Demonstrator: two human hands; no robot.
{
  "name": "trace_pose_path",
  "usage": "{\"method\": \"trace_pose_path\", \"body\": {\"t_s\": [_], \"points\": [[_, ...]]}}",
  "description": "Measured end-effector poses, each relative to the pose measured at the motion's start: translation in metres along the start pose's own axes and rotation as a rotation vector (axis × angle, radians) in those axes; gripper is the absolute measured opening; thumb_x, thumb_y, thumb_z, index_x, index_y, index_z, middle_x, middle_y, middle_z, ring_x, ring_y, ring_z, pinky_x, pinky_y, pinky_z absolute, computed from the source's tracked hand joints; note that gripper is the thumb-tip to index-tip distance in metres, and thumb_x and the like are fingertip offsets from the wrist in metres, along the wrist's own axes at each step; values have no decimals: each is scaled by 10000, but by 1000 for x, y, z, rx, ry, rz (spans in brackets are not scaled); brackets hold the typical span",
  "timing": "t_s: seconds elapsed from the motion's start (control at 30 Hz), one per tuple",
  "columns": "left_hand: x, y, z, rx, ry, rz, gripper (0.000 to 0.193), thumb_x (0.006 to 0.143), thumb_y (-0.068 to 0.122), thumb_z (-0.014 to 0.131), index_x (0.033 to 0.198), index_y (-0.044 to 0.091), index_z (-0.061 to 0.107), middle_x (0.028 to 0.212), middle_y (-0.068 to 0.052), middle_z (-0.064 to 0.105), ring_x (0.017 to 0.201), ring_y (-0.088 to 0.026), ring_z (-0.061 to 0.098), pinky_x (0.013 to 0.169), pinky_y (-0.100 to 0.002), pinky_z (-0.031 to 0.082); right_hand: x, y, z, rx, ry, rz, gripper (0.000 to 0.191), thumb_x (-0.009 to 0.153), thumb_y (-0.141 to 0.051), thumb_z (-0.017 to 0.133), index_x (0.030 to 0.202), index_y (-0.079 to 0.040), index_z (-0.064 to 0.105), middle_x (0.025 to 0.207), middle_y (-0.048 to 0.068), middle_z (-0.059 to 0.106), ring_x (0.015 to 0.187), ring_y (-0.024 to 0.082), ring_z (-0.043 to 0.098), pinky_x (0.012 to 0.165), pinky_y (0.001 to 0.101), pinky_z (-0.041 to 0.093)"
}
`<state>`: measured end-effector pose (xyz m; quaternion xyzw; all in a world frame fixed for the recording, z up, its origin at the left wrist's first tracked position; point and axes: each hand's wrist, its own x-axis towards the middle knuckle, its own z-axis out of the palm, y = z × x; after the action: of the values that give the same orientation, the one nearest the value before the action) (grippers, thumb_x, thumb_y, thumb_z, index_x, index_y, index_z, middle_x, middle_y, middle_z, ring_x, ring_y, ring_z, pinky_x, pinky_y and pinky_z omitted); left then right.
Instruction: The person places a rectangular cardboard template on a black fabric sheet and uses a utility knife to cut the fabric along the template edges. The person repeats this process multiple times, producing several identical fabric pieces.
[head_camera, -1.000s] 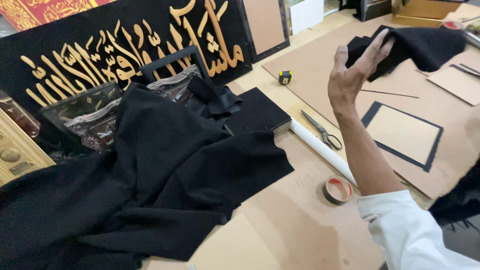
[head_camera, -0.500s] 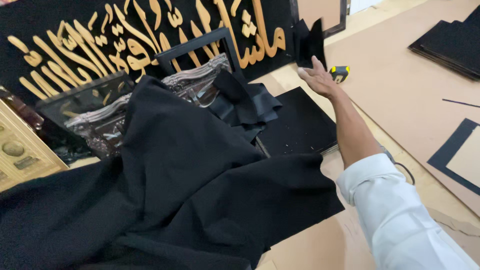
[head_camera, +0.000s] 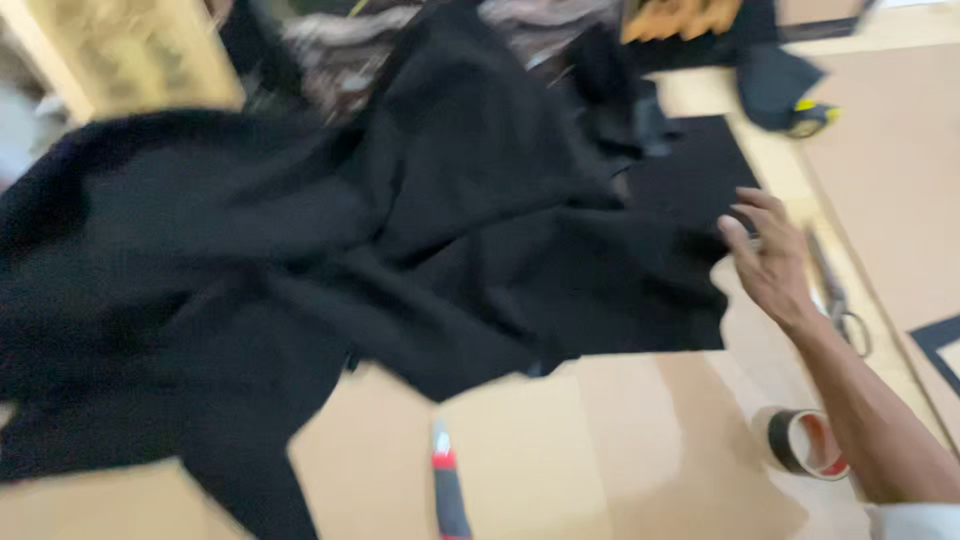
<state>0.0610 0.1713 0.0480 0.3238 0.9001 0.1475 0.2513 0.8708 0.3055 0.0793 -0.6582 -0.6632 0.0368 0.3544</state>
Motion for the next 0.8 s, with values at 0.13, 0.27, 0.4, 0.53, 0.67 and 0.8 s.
{"method": "trace_pose_path", "body": {"t_s": [0.13,0.27,0.4,0.53,0.67,0.8], "points": [[-38,-142,-51,-7,-5,-1,1068,761,591,777,1500,-83,401,1440,-325,480,1323,-438,490,1092,-550,385,-82,-104,10,-277,-169,-538,451,937,-201,755,1303,29,624,1497,207,539,1392,381,523,1159,508,383],[-38,-171,-53,-207,-3,49,916,807,473,782,1449,-59,406,1287,-257,588,1172,-344,596,1009,-482,458,-149,-196,25,-266,-331,-712,452,843,-189,797,1226,-1,647,1414,210,567,1332,353,553,1166,553,384],[-48,-166,-58,-473,19,128,630,922,308,754,1349,-39,445,1135,-146,633,992,-203,643,841,-346,540,-222,-281,42,161,-305,-371,443,903,-112,749,1306,-1,602,1406,193,590,1275,341,587,1039,435,508],[-44,-189,-57,-522,0,221,549,923,223,740,1333,-32,478,1105,-137,650,941,-182,647,799,-338,552,-294,-364,98,441,-361,-113,402,943,-96,705,1326,-18,612,1385,178,623,1269,342,626,1009,391,532],[-14,-222,-41,-696,-66,341,460,900,94,733,1274,-56,513,1091,-118,662,907,-155,654,783,-293,566,-339,-429,145,261,-491,-134,695,843,-237,776,1412,46,494,1329,234,555,1198,406,556,1015,468,453],[1,-244,-38,-818,-128,374,433,850,-14,685,1253,-75,540,1044,-116,688,863,-144,664,760,-264,561,-351,-455,188,73,-420,26,684,817,-269,824,1341,58,531,1240,264,555,1093,407,569,921,468,486]]}}
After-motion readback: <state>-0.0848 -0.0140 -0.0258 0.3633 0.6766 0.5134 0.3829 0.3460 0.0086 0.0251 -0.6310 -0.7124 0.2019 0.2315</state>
